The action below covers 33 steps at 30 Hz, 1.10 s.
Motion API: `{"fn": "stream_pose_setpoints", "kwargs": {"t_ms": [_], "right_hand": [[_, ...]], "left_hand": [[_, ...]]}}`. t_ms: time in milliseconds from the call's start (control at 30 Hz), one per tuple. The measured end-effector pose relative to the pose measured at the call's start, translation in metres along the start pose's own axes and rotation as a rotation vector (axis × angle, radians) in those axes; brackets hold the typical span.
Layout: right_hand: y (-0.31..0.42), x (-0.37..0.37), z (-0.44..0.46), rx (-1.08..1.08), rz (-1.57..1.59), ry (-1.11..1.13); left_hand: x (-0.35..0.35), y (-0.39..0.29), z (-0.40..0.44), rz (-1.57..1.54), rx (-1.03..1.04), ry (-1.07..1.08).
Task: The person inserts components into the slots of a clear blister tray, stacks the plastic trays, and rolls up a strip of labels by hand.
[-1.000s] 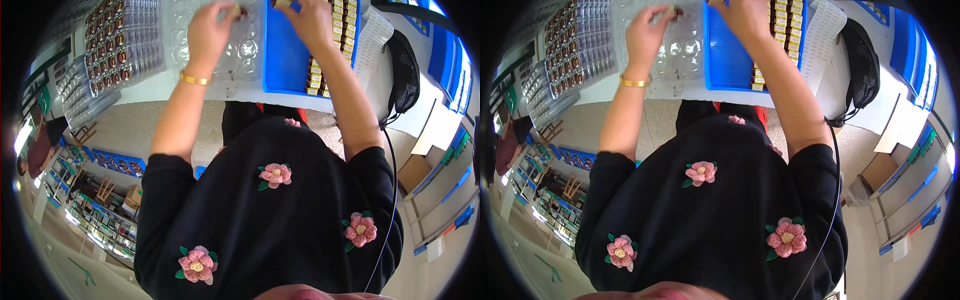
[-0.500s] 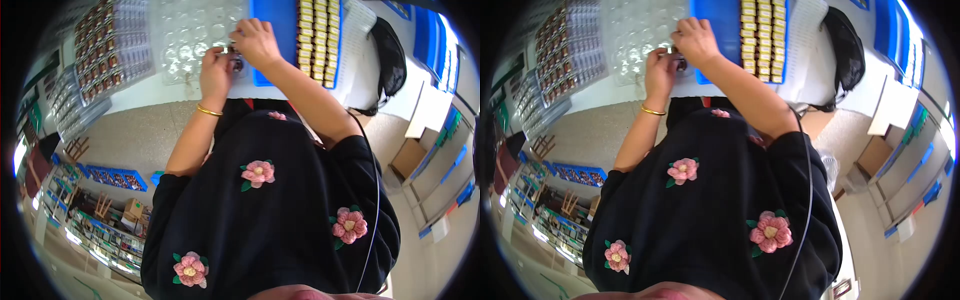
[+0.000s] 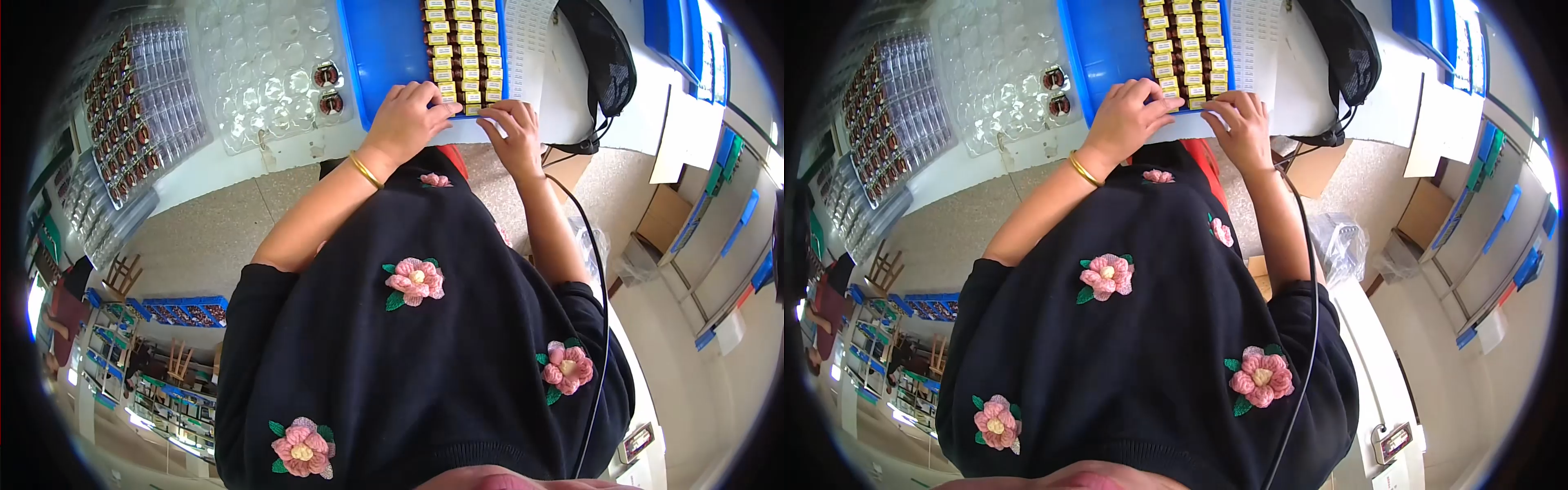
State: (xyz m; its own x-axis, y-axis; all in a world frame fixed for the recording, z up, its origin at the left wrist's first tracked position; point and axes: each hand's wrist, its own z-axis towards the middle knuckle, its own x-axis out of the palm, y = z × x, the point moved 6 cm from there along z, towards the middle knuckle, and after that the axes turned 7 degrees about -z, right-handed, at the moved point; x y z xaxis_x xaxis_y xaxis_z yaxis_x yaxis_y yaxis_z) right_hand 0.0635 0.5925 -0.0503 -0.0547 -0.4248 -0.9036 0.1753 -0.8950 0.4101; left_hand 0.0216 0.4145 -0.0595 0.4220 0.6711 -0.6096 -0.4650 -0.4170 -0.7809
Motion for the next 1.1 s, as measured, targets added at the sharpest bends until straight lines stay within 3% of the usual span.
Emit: {"fn": "stream_pose_setpoints", "kwargs": {"t_ms": [333,433,533,733,867,967,1000,1067,1100], "right_hand": [[0.012,0.005,0.006,-0.018,-0.087,0.048],[0.015,0.009,0.003,-0.03,-0.045,-0.034],[0.019,-0.002,0.004,-0.012,0.076,-0.08],[0.024,0.003,-0.004,0.253,0.403,-0.097],[0.031,0.009,0.03,0.343,0.578,-0.303],[0.061,0.018,0.092,0.287,0.5,-0.296],[0.071,0.029,0.112,0.386,0.59,-0.199],[0.091,0.05,0.156,0.094,0.453,-0.263],[0.098,0.069,0.171,0.09,0.463,-0.261]], "left_hand": [[0.004,0.0,-0.008,0.147,0.057,-0.082],[0.002,0.005,-0.014,0.128,-0.032,-0.144],[0.004,0.006,-0.016,0.102,-0.048,-0.133],[-0.003,0.008,-0.019,0.011,-0.017,-0.163],[-0.039,0.014,-0.026,0.029,0.004,-0.239],[-0.094,0.051,-0.017,0.005,-0.136,-0.304],[-0.11,0.07,-0.021,0.086,-0.34,-0.351],[-0.13,0.101,-0.019,0.271,-0.247,-0.391],[-0.137,0.113,-0.017,0.298,-0.252,-0.368]]}}
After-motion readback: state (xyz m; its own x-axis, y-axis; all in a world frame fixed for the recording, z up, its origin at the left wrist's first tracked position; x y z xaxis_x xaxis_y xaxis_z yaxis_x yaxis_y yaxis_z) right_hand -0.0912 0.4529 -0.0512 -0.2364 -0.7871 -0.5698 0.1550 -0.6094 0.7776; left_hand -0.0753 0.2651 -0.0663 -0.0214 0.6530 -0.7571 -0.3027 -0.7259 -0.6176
